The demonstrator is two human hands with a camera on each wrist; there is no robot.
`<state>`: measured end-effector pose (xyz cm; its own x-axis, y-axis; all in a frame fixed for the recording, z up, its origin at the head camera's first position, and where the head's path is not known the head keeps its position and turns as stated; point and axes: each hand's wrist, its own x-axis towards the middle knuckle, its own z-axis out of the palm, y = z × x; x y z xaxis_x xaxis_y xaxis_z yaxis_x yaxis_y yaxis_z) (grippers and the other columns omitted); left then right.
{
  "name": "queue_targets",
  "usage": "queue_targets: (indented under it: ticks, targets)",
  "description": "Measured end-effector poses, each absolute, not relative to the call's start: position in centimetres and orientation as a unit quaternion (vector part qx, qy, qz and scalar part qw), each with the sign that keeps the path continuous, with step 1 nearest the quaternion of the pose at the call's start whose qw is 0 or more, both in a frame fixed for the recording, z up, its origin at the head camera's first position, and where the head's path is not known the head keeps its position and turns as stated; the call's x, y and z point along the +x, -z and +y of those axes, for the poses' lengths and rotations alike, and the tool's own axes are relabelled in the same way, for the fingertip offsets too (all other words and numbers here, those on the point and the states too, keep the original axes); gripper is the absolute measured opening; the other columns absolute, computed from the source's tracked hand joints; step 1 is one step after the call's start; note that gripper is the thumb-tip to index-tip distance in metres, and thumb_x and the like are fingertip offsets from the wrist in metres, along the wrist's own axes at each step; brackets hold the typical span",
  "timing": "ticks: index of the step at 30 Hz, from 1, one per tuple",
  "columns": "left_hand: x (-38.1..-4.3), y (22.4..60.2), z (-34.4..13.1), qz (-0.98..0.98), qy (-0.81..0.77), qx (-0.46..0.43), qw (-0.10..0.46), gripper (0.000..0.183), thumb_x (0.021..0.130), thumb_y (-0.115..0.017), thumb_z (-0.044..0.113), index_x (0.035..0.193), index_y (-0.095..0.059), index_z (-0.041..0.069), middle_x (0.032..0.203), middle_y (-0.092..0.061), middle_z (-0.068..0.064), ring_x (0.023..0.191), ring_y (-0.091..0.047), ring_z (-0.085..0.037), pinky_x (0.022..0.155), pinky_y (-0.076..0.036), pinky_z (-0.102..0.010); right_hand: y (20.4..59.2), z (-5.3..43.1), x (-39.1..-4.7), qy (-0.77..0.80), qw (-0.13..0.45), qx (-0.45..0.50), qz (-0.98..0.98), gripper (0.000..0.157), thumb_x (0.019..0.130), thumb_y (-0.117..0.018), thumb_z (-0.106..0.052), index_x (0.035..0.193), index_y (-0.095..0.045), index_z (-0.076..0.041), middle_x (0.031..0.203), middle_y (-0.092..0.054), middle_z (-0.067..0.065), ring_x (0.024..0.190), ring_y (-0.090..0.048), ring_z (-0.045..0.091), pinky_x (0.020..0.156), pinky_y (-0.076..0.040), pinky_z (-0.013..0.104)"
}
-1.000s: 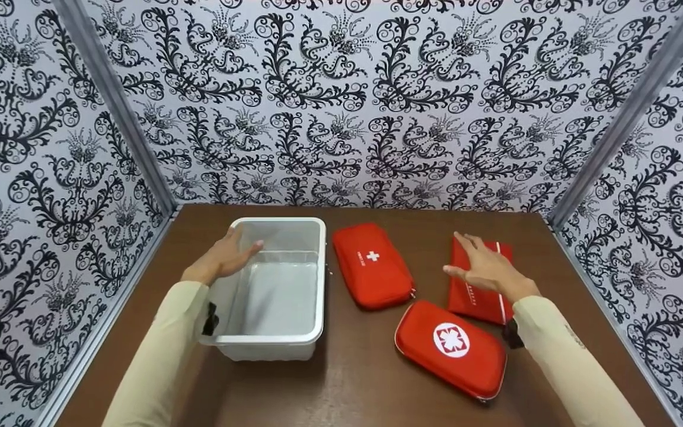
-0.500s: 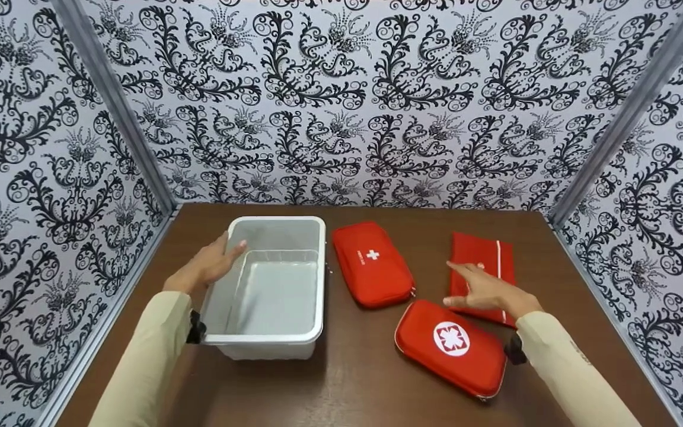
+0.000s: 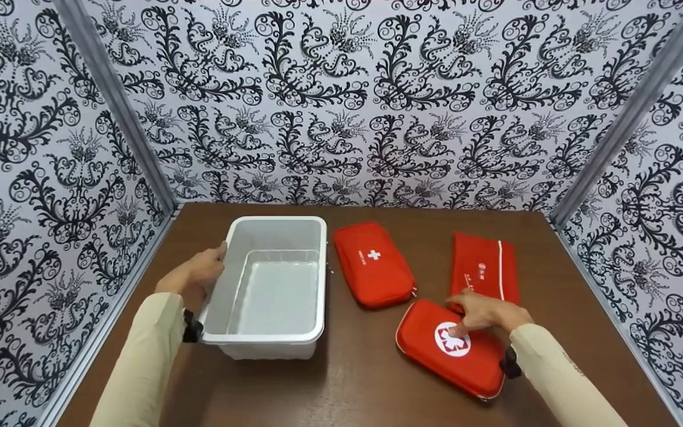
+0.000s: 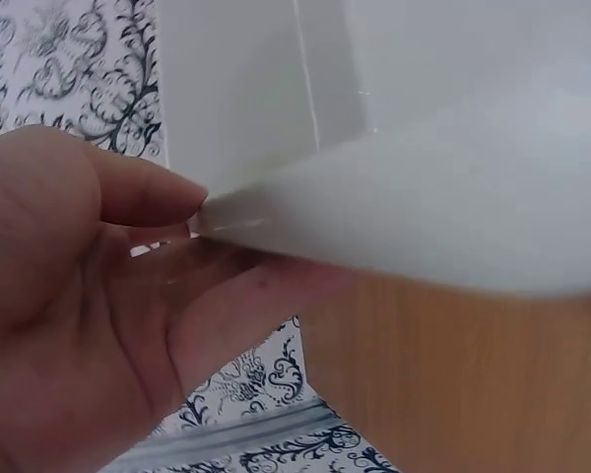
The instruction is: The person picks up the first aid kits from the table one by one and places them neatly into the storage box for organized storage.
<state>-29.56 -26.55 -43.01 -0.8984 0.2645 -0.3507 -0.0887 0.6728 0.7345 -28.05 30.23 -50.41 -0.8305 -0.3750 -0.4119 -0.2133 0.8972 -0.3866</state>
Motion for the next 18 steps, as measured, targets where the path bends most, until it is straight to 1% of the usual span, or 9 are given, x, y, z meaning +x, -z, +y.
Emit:
queue_targets:
  ticks: [1,3,4,6,9,11,13,17,18]
  targets:
    - [-29.5,43.0,-26.7,0.863,-0.442,0.042,0.240,0.074,0.102,-0.040,0.009,0.160,0.006,0.007,0.159,-0.023,-0.032,0.138,-0.039,-0.046,0.112,-0.041,-0.057,50.4,30.1,-28.0,0.162,0.246,-0.153,0.943,0.073,0.078,-0.082,-0.033,0.139,-0.055,-0.002,0.134,-0.053,0.021,0.116,-0.052,0.037,0.108,-0.042,0.060]
    - [-29.4,43.2,-26.9,0.848,-0.463,0.051,0.253,0.078,0.103,-0.043,0.007,0.160,0.010,0.008,0.159,-0.020,-0.032,0.135,-0.041,-0.041,0.111,-0.043,-0.052,50.5,29.9,-28.1,0.164,0.247,-0.153,0.943,0.066,0.079,-0.082,-0.027,0.134,-0.059,0.000,0.128,-0.056,0.019,0.111,-0.053,0.033,0.107,-0.044,0.059]
    - [-29.4,43.3,-27.0,0.845,-0.465,0.055,0.259,0.078,0.103,-0.041,0.006,0.159,0.013,0.009,0.159,-0.018,-0.033,0.130,-0.045,-0.042,0.107,-0.046,-0.053,50.5,29.9,-28.1,0.173,0.251,-0.153,0.940,0.062,0.079,-0.081,-0.023,0.132,-0.060,0.001,0.126,-0.058,0.019,0.109,-0.055,0.033,0.106,-0.045,0.058]
    - [-29.6,43.2,-27.3,0.876,-0.412,0.083,0.237,0.073,0.103,-0.037,0.002,0.157,0.013,0.001,0.157,-0.012,-0.039,0.122,-0.050,-0.044,0.099,-0.052,-0.056,50.7,29.7,-28.1,0.203,0.268,-0.135,0.932,0.057,0.078,-0.079,-0.015,0.129,-0.061,0.002,0.122,-0.061,0.016,0.107,-0.056,0.030,0.105,-0.047,0.055]
    - [-29.7,43.0,-27.3,0.877,-0.402,0.071,0.255,0.070,0.104,-0.030,0.001,0.156,0.018,0.004,0.157,-0.004,-0.040,0.117,-0.051,-0.045,0.094,-0.053,-0.062,51.1,29.6,-28.0,0.246,0.295,-0.108,0.917,0.056,0.077,-0.074,-0.008,0.130,-0.058,0.003,0.116,-0.064,0.013,0.104,-0.058,0.027,0.101,-0.049,0.050]
    - [-29.7,42.9,-27.2,0.862,-0.423,0.050,0.276,0.070,0.106,-0.028,0.001,0.156,0.021,0.009,0.156,-0.006,-0.039,0.118,-0.051,-0.044,0.095,-0.052,-0.064,51.4,29.6,-27.8,0.267,0.305,-0.081,0.911,0.059,0.078,-0.072,-0.006,0.133,-0.056,0.001,0.116,-0.063,0.010,0.104,-0.057,0.025,0.102,-0.049,0.048]
    - [-29.7,42.8,-27.1,0.838,-0.458,0.026,0.295,0.071,0.107,-0.027,0.002,0.156,0.022,0.015,0.156,-0.008,-0.036,0.122,-0.049,-0.041,0.102,-0.049,-0.061,51.5,29.8,-27.6,0.267,0.304,-0.077,0.911,0.061,0.080,-0.072,-0.008,0.137,-0.054,0.002,0.117,-0.062,0.011,0.104,-0.056,0.026,0.102,-0.048,0.050]
    - [-29.7,42.8,-27.3,0.857,-0.430,0.045,0.282,0.069,0.106,-0.028,0.001,0.157,0.019,0.011,0.151,-0.016,-0.039,0.109,-0.057,-0.036,0.091,-0.057,-0.057,51.7,30.0,-27.4,0.261,0.288,-0.075,0.918,0.060,0.083,-0.072,-0.012,0.137,-0.052,0.003,0.115,-0.061,0.012,0.104,-0.056,0.027,0.102,-0.047,0.053]
    - [-29.7,42.9,-27.3,0.849,-0.441,0.041,0.288,0.069,0.107,-0.027,0.002,0.157,0.019,0.013,0.151,-0.017,-0.039,0.111,-0.057,-0.037,0.093,-0.056,-0.056,51.8,30.1,-27.3,0.259,0.285,-0.076,0.920,0.058,0.083,-0.073,-0.012,0.135,-0.053,0.003,0.114,-0.061,0.012,0.103,-0.056,0.028,0.102,-0.047,0.053]
